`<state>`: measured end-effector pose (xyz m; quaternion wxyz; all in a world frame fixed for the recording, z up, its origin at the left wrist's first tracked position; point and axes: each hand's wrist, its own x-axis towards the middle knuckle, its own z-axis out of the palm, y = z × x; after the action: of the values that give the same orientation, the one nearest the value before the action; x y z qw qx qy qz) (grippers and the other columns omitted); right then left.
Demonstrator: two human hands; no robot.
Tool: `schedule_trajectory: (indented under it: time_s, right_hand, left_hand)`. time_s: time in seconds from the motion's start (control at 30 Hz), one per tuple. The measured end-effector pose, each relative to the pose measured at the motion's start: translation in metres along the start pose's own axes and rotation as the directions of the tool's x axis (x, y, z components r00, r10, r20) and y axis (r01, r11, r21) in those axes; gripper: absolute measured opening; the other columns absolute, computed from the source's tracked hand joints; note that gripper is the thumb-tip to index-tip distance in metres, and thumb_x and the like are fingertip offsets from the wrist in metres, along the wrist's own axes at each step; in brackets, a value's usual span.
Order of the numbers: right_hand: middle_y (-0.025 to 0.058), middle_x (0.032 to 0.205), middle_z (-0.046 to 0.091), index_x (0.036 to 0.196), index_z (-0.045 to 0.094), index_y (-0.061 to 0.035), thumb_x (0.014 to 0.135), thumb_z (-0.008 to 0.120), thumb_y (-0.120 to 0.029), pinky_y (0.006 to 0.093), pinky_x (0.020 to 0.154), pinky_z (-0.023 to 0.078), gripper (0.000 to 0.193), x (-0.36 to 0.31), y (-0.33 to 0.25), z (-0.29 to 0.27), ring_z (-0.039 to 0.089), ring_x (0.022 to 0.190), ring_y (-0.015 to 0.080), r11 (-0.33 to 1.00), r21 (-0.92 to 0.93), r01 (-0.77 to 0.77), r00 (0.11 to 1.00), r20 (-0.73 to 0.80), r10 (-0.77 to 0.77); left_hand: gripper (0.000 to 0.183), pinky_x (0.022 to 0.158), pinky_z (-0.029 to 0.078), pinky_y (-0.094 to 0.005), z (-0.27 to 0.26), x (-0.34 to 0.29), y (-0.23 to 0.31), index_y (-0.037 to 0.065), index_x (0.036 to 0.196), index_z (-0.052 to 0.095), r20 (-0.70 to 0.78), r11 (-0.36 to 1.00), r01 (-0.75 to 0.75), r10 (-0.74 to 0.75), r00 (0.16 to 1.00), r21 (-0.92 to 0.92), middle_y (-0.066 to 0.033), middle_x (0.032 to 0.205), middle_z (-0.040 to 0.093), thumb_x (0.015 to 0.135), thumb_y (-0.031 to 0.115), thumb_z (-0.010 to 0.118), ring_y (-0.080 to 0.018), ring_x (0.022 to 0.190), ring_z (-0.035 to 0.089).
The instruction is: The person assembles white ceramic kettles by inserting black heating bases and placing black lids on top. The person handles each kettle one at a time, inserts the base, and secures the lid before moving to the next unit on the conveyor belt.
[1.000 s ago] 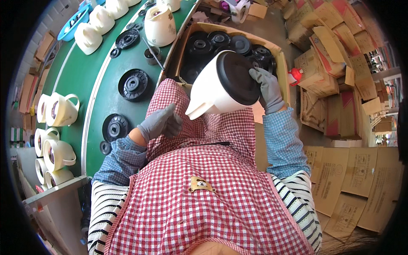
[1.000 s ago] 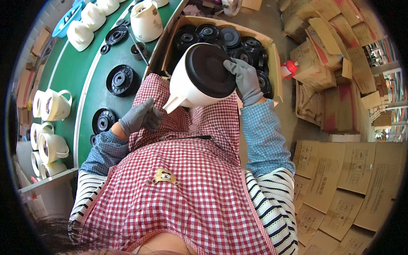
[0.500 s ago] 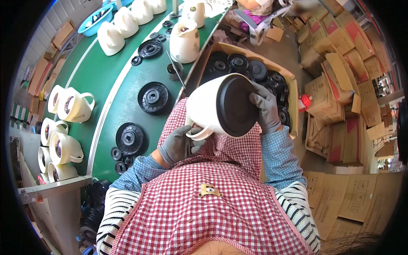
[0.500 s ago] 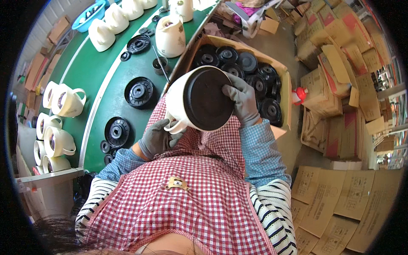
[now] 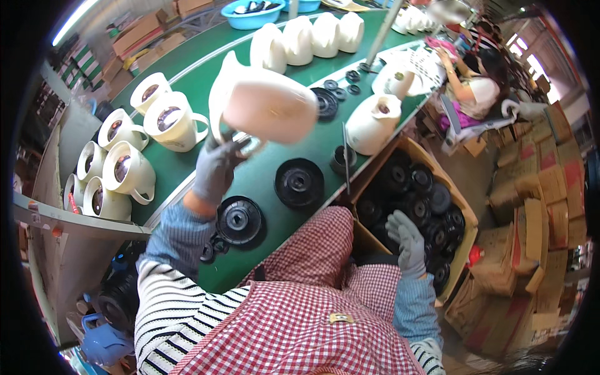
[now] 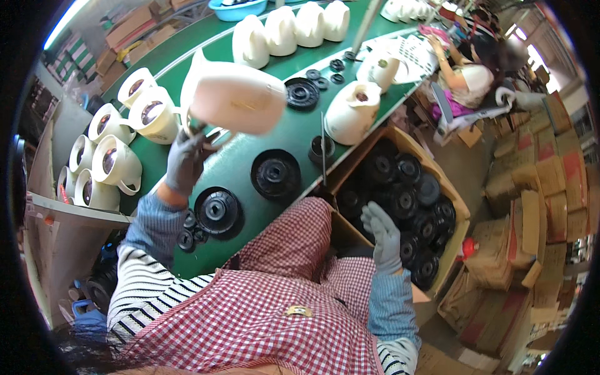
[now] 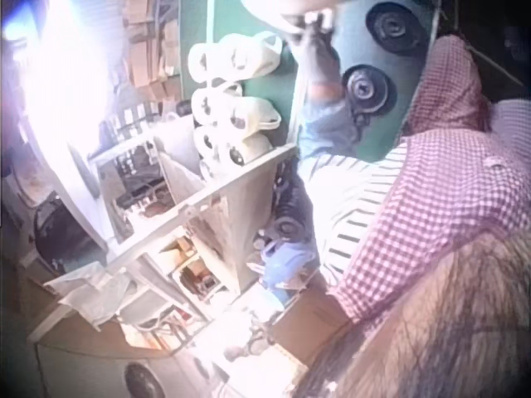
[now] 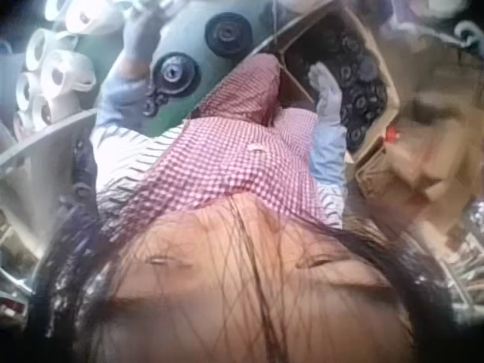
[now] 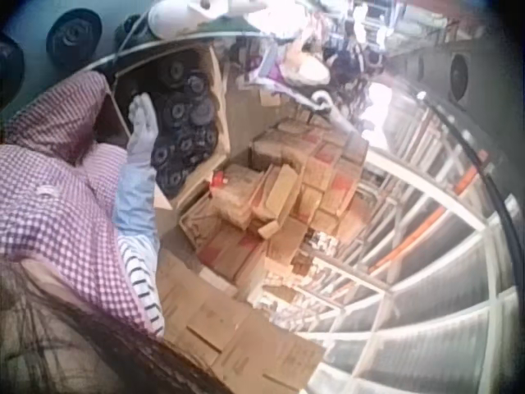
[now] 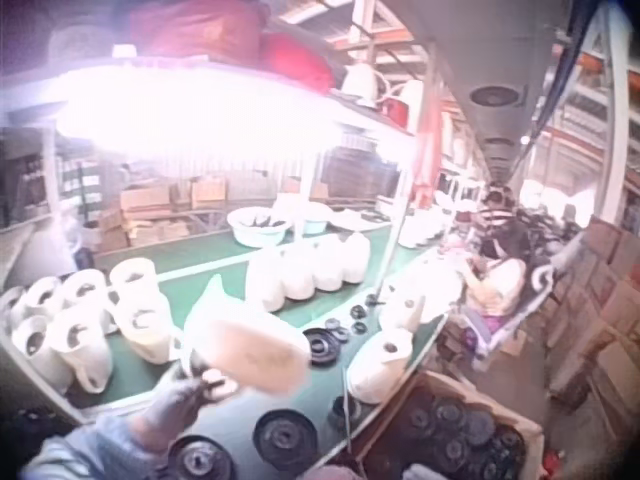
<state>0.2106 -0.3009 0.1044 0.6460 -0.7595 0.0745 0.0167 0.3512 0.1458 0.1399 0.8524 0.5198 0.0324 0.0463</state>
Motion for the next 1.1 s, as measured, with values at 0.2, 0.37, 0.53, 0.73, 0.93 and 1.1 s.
schedule_trajectory:
  time_s: [0.2,0.37,0.53,0.73,0.93,1.1]
  right_hand:
    - [0.0191,0.136,0.063,0.145,0.052,0.002,0.104,0.056,-0.045,0.0378,0.102,0.05,0.063,-0.013,0.043,0.009,0.065,0.118,0.027,0.979,0.022,-0.201,0.978,-0.06,0.202]
    - [0.0191,0.136,0.063,0.144,0.053,0.004,0.103,0.06,-0.033,0.0378,0.104,0.049,0.055,-0.03,0.051,-0.008,0.063,0.12,0.027,0.945,0.077,-0.317,0.926,-0.191,0.326]
    - [0.0211,0.138,0.061,0.143,0.053,0.0041,0.103,0.062,-0.031,0.0394,0.108,0.046,0.054,-0.016,0.046,-0.009,0.061,0.124,0.029,0.925,0.05,-0.377,0.904,-0.198,0.379]
    - [0.0173,0.138,0.061,0.146,0.051,0.0011,0.103,0.061,-0.036,0.0399,0.108,0.045,0.058,-0.009,0.061,0.01,0.06,0.125,0.0277,0.944,-0.058,-0.326,0.945,-0.062,0.323]
    - [0.0143,0.136,0.064,0.145,0.053,0.0014,0.102,0.062,-0.03,0.0373,0.106,0.046,0.054,0.007,0.054,0.025,0.062,0.121,0.0236,0.963,-0.036,-0.268,0.962,0.033,0.27]
    - [0.0141,0.136,0.064,0.145,0.053,0.0032,0.102,0.056,-0.009,0.0324,0.108,0.045,0.044,0.023,0.0,0.056,0.061,0.123,0.022,0.996,-0.01,-0.084,0.979,0.184,0.084]
  left_hand:
    - [0.049,0.082,0.056,-0.0399,-0.085,0.244,-0.043,-0.005,0.12,0.063,-0.336,0.755,-0.06,0.361,0.87,0.653,-0.0191,0.111,0.071,0.081,0.019,0.079,-0.0311,0.094,0.071]
    - [0.057,0.097,0.053,-0.045,-0.07,0.334,-0.055,0.002,0.124,0.066,-0.501,0.572,0.217,0.402,0.766,0.791,-0.0267,0.119,0.068,0.076,0.031,0.079,-0.0414,0.112,0.066]
    - [0.064,0.1,0.051,-0.0442,-0.098,0.347,-0.039,0.0,0.127,0.063,-0.487,0.571,0.208,0.392,0.781,0.794,-0.0277,0.127,0.064,0.078,0.039,0.079,-0.0423,0.115,0.064]
    - [0.069,0.116,0.035,-0.0509,-0.074,0.157,-0.01,0.006,0.127,0.056,0.286,-0.121,-0.269,0.596,0.75,0.956,-0.0214,0.143,0.052,0.071,0.035,0.085,-0.0418,0.136,0.046]
    - [0.049,0.114,0.037,-0.0556,-0.177,0.067,0.038,0.01,0.11,0.065,-0.037,-0.338,0.271,0.564,0.825,0.901,-0.0165,0.146,0.051,0.068,0.026,0.084,-0.0425,0.142,0.038]
    - [0.037,0.109,0.045,-0.0457,-0.186,0.075,0.043,0.007,0.1,0.067,0.215,-0.332,-0.044,0.498,0.84,0.942,-0.0094,0.138,0.06,0.068,0.017,0.082,-0.0413,0.135,0.047]
